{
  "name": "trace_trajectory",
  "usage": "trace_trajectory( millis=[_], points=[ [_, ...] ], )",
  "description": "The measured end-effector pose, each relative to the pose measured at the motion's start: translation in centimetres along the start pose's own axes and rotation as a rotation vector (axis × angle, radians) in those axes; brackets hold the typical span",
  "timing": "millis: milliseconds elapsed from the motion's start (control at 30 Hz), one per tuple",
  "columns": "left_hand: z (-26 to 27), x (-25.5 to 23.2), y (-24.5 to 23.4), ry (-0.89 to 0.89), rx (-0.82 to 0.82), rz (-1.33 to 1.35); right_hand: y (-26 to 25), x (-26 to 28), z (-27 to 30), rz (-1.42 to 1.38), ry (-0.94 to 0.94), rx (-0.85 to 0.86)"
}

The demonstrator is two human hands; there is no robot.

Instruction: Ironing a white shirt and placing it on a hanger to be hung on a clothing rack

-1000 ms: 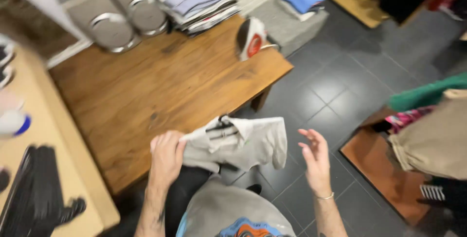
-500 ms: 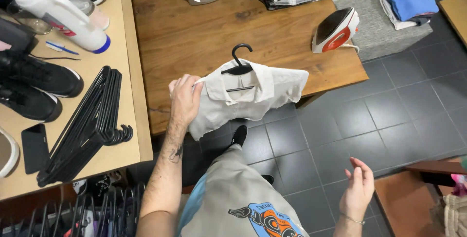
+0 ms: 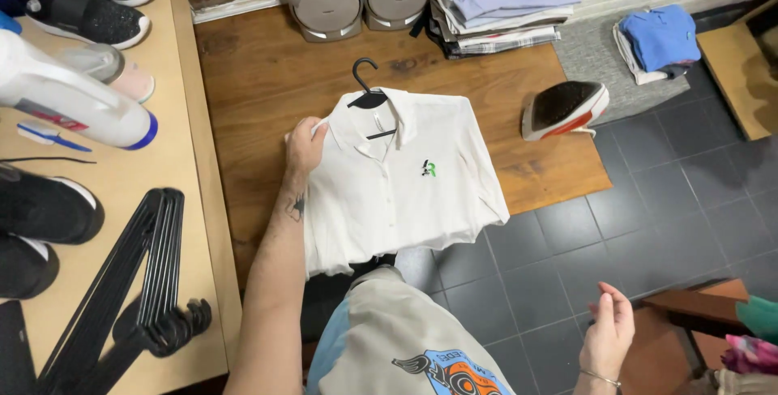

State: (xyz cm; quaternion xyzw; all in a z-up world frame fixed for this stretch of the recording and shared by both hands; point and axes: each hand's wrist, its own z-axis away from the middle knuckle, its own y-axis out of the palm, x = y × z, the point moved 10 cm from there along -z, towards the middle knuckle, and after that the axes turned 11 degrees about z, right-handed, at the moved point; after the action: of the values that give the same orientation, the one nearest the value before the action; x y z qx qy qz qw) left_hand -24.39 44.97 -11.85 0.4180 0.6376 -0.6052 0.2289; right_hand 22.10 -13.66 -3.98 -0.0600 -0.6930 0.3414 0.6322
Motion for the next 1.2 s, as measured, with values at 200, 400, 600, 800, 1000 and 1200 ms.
trace_trajectory(
  millis=[200,400,600,800,1000,1200],
  points=[
    [-5.9,11.1,7.0,-0.307,0.142,-0.02,8.3,0.4,-2.8,0.043,0.112,0.185],
    [-7.6,19.2,12.2,-0.284,0.099,-0.165,14.9,1.3,-2.7,0.201,0.216,0.337],
    [-7.2,18.1,11.4,-0.411,0.017,-0.225,20.7,3.8,-2.5,0.365,0.209,0.519],
    [-6.8,13.9,10.3,-0.136,-0.217,0.006,25.8,8.1,-2.7,0.377,0.075,0.649],
    [1.0,9.4,14.3,-0.274,0.101,0.174,32.3,5.0,-6.0,0.341,0.051,0.704],
    [6.0,6.9,17.0,-0.213,0.16,0.051,44.5,4.9,-4.5,0.336,0.033,1.117]
  ],
)
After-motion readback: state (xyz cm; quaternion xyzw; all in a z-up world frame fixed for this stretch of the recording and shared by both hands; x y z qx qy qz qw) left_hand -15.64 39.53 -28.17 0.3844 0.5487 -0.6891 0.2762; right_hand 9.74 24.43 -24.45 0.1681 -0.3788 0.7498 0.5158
